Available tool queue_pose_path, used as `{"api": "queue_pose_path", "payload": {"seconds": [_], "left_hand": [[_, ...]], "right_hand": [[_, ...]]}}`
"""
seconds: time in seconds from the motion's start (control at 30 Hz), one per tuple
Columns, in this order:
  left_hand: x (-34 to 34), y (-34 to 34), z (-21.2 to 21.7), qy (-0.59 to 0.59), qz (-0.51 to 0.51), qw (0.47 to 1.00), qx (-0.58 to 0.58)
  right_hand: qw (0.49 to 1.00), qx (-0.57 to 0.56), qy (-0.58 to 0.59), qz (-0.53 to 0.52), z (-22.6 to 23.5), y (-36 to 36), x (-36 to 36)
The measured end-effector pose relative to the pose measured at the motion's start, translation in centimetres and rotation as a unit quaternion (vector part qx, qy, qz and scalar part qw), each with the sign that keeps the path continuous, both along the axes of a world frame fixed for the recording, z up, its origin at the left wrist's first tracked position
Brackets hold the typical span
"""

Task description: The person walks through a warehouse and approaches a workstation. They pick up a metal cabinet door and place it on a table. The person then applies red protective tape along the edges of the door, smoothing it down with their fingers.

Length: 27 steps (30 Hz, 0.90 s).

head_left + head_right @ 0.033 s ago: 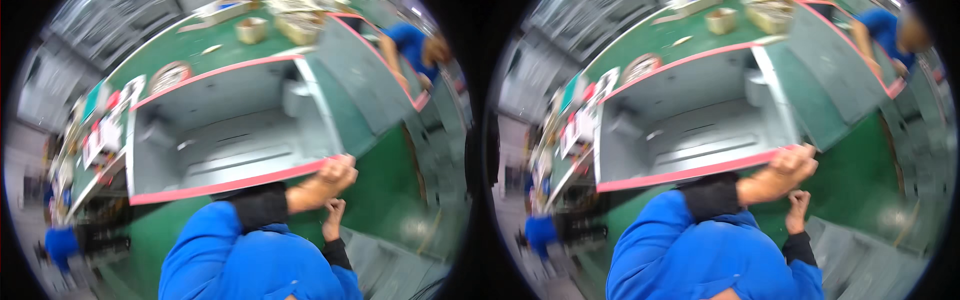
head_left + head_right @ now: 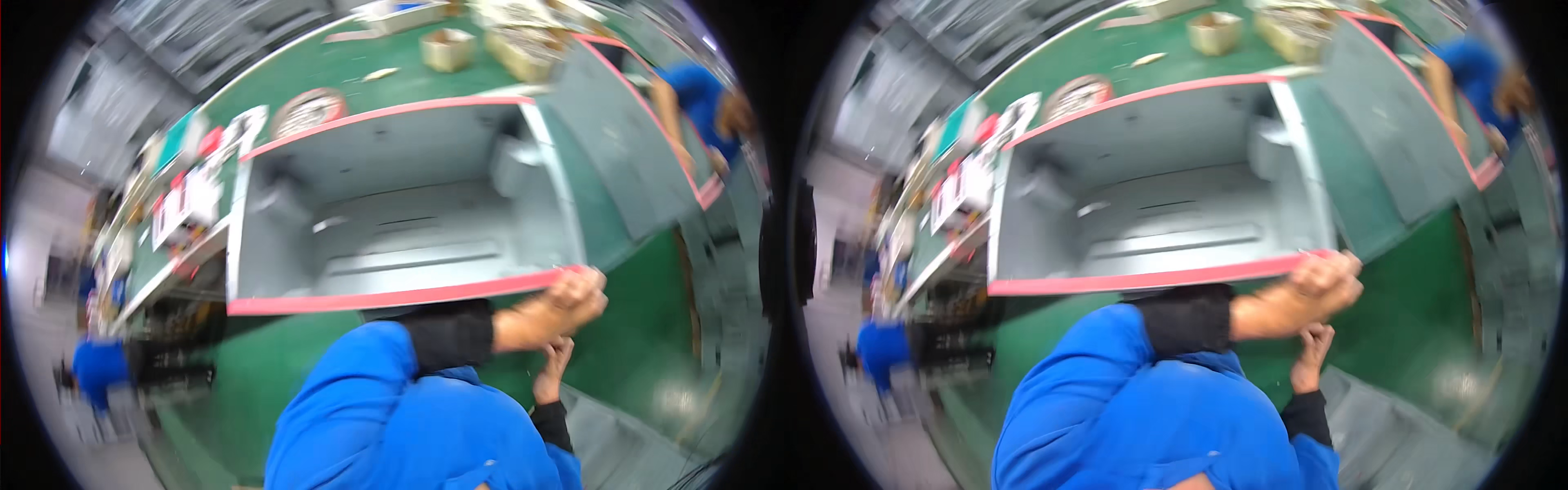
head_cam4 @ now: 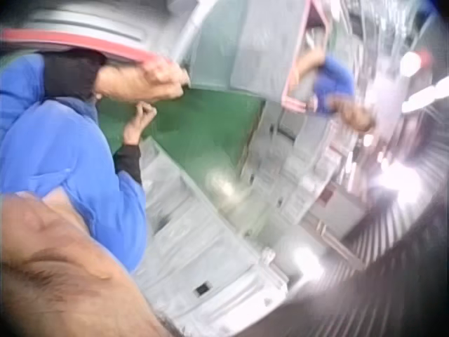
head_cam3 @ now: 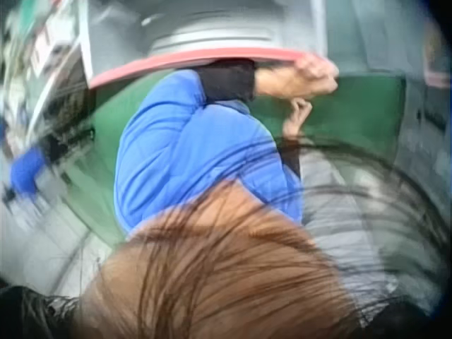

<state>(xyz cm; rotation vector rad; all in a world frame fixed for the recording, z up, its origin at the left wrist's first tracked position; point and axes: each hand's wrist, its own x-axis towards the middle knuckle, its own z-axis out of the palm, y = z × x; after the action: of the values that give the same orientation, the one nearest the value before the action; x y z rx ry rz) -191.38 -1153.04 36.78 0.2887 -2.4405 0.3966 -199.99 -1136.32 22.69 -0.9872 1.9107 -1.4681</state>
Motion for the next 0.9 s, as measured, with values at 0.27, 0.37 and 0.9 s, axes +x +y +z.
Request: {"api": "queue_pose_path", "payload": {"seconds": [0.27,0.37,0.9], "left_hand": [[16.1,2.8,-10.6,-0.3,-0.108,0.686,0.654],[34.7,2.5,-21.5,-0.306,0.139,0.507,0.794],[96.3,-25.9,-20.3,0.407,0.743,0.447,0.287]], "right_hand": [[0.984,0.068,-0.162,0.042,-6.9,0.7,4.4],[0.986,0.11,-0.115,0.047,-8.7,0.7,5.7],[0.933,0.346,0.101,0.006,-16.7,-9.7,38.6]]}}
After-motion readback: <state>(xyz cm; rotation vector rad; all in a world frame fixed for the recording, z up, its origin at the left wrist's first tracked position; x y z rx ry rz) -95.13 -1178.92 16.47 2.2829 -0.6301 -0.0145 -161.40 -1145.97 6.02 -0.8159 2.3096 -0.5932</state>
